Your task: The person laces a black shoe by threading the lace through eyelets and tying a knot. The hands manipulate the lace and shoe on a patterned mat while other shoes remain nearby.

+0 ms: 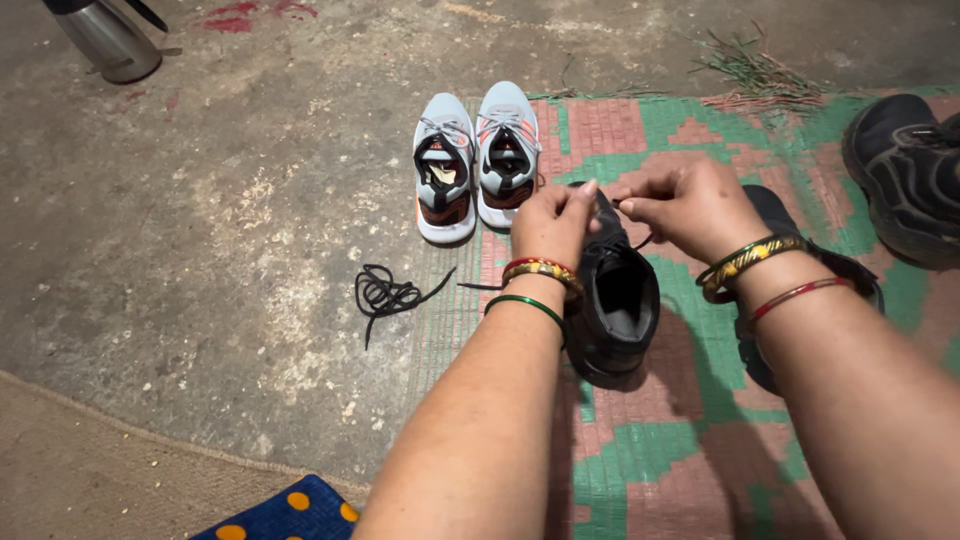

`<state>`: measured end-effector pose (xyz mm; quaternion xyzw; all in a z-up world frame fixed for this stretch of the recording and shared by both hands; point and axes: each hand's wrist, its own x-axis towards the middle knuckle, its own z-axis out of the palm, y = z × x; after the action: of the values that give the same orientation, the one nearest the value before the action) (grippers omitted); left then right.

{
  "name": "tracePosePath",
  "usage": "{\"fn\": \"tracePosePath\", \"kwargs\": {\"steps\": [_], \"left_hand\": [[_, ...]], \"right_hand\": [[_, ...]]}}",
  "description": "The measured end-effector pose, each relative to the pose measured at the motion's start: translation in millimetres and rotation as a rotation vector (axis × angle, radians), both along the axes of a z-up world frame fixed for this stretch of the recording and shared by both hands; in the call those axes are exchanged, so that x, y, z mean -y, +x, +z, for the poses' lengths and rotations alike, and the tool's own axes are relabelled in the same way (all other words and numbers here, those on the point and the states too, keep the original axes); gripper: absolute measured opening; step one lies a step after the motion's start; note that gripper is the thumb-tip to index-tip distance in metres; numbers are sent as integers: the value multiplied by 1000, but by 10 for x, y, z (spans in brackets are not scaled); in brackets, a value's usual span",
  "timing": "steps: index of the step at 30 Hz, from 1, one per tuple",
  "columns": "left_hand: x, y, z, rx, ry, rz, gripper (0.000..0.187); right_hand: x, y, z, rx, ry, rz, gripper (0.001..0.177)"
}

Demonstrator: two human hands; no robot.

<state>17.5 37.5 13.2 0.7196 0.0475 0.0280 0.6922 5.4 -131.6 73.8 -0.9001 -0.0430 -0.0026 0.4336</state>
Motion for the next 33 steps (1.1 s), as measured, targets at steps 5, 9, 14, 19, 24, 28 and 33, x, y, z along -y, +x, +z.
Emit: {"fn": "tracePosePath", "kwargs": {"steps": [5, 9, 14, 19, 24, 28, 33], "left_hand": [[-112, -159, 40, -153, 586, -9, 27], [-92, -225, 122, -219, 675, -160, 32], [4, -292, 219, -272, 741, -211, 32], [-4, -283, 229, -221, 807, -249, 31], [85, -239, 248, -305, 876, -256, 35], [100, -256, 219, -240, 918, -268, 33], [157, -194, 197, -253, 920, -280, 36]], "right_hand": [[26, -37, -208, -39, -182, -72, 19], [50, -39, -378, -119, -176, -79, 20], [31, -2, -510, -174, -186, -93, 18], [-27, -6, -511, -129, -186, -71, 21], [-201, -81, -378, -98, -387, -42, 24], [-273, -105, -294, -64, -545, -1, 26], [-242, -18, -268, -105, -518, 34, 23]]}}
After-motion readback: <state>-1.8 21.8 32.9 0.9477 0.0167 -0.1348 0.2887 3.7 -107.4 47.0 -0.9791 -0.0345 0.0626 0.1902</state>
